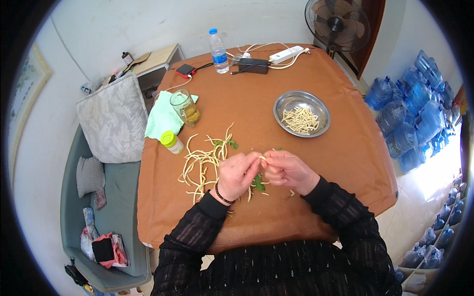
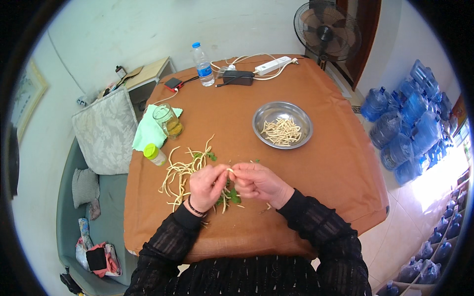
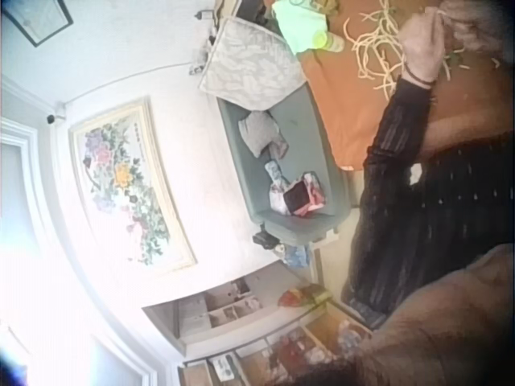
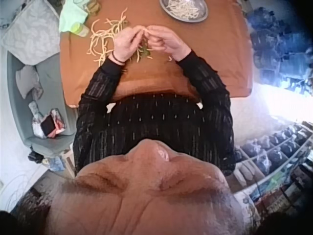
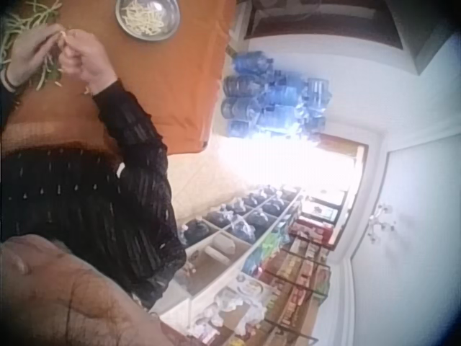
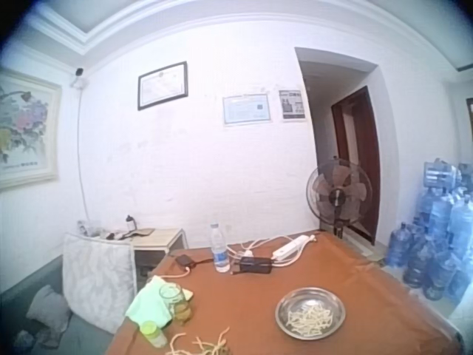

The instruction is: The person sits on the floor and manually peels fibrous strings from long, thin vegetable stems. They hold each stem with both hands, pull the fibers away, and place the cleaned pieces into a metal bowl.

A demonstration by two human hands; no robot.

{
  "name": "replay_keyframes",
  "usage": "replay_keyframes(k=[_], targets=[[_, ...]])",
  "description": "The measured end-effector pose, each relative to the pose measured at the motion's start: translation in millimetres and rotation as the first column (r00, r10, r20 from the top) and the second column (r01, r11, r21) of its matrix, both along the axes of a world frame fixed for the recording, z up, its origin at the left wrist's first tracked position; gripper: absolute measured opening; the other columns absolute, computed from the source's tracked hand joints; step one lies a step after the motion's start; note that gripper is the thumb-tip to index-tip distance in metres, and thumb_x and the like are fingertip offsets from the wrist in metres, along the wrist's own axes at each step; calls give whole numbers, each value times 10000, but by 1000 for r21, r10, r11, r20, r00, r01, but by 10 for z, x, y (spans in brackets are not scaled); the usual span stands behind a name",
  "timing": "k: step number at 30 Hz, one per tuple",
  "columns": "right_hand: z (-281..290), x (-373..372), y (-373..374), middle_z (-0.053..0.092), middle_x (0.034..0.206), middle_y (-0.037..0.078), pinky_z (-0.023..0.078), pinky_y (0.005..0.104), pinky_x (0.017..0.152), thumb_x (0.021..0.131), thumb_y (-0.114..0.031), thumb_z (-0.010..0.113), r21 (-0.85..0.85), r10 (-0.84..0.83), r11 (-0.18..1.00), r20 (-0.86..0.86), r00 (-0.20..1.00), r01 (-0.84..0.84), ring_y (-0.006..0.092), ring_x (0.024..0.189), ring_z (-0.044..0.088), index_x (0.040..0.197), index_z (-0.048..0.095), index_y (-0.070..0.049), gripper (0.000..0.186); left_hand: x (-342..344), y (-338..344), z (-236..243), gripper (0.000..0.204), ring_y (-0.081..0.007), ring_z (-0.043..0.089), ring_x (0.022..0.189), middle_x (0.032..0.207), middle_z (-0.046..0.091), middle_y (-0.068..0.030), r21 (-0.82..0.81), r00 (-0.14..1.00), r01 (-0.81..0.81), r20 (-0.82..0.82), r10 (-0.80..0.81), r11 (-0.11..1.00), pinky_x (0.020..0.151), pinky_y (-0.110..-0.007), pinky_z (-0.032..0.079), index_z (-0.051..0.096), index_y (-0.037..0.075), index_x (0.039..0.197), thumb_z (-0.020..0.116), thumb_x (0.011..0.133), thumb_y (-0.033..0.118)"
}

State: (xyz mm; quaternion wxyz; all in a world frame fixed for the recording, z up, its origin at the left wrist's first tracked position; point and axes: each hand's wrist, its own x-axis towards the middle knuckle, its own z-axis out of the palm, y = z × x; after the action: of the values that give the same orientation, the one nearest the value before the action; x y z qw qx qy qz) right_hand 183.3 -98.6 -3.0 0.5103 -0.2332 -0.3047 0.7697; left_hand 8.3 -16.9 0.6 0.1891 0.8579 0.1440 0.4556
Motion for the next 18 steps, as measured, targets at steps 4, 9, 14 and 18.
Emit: replay_keyframes(k=[4, 9, 14, 18], targets=[[-129, -80, 93, 462, 605, 38, 414, 293, 477, 935, -166, 537, 788, -791, 607, 589, 167, 98, 180, 520, 512, 942, 530, -39, 128, 17, 49, -86, 114, -282, 624, 619, 708, 627, -118, -139, 986, -68, -160, 45, 988, 539, -369, 481, 649, 47, 932, 633, 849, 124], [-84, -147, 12, 561, 726, 72, 480, 373, 550, 810, -149, 620, 803, -839, 530, 447, -310, -274, 260, 690, 614, 839, 535, -73, 118, 17, 10, -93, 94, -277, 620, 655, 736, 620, -155, -529, 957, -90, -280, -73, 844, 589, -311, 484, 634, 10, 937, 599, 884, 79], [-206, -96, 67, 460, 568, 38, 459, 360, 520, 829, -123, 581, 845, -871, 485, 443, -210, -227, 210, 561, 573, 782, 527, -51, 101, 2, 75, -134, 103, -272, 596, 632, 711, 603, -129, -360, 970, 64, -197, -142, 931, 578, -300, 471, 626, 8, 945, 618, 859, 66], [-51, -14, 38, 341, 531, -40, 343, 264, 404, 884, -137, 535, 298, -382, 922, 614, 691, 245, 85, 448, 393, 771, 520, -44, 148, -14, 41, -4, 205, -242, 589, 625, 748, 636, -83, 162, 986, 10, -168, 17, 987, 550, -319, 473, 652, 52, 953, 666, 749, 30]])
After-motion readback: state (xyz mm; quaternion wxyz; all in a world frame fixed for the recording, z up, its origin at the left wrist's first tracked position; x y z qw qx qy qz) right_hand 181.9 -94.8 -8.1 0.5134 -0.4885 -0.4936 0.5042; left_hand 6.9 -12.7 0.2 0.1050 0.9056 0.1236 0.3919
